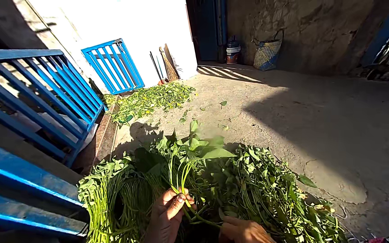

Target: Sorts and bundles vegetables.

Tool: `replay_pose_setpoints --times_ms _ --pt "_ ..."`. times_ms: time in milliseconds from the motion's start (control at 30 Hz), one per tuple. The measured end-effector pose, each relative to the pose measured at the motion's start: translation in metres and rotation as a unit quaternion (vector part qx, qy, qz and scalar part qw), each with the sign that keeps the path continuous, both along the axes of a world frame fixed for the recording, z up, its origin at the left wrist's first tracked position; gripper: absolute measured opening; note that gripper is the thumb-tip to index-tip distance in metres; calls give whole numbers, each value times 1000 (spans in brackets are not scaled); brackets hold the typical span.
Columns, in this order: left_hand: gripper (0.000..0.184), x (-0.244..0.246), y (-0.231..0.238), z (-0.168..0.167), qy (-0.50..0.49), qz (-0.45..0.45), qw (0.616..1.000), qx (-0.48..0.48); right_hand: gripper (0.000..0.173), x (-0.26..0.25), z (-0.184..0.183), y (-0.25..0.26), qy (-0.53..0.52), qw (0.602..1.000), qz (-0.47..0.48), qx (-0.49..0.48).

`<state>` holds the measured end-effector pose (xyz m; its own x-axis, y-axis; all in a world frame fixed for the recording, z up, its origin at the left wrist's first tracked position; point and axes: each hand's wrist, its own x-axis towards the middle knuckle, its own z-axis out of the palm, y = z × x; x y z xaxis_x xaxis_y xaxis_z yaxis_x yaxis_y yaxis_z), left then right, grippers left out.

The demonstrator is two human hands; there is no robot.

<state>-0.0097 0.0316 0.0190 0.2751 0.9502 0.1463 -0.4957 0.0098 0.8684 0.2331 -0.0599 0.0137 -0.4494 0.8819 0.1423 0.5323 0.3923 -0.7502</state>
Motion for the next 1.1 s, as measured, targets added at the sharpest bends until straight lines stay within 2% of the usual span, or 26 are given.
replay_pose_setpoints --times_ms 33,67,133,233,333,467,567,700,867,933,1033,1100 --pt "12 1 0 -1 -6 -22 1000 8 31 -7 12 8 78 992 -62 80" --pt "12 1 0 -3 -11 -46 999 20 27 -16 17 19 149 967 -121 170" --pt "13 2 -2 -4 -19 -81 996 44 27 -34 20 41 270 899 -193 288" --pt "14 4 -13 0 14 -50 998 46 29 -59 26 44 407 850 -204 263" --pt "21 -11 -18 -17 19 -29 999 41 17 -74 27 36 468 819 -209 258" --pt "24 -29 -18 -43 29 -41 998 45 17 -74 30 32 465 822 -177 276" --pt "24 -27 -15 -46 16 -73 996 50 17 -73 33 30 446 829 -184 282" --pt "19 -20 -18 -37 20 -62 998 24 18 -74 30 29 465 820 -171 285" --pt "24 -30 -12 -57 -16 -86 996 33 17 -74 34 27 469 820 -172 280" --pt "19 -23 -10 -48 5 -82 996 22 19 -74 33 28 481 816 -179 265" --pt "13 5 -19 -1 57 -53 997 13 21 -73 27 36 541 788 -235 176" --pt "12 10 -13 -5 50 -46 998 5 15 -65 13 44 503 815 -261 120"
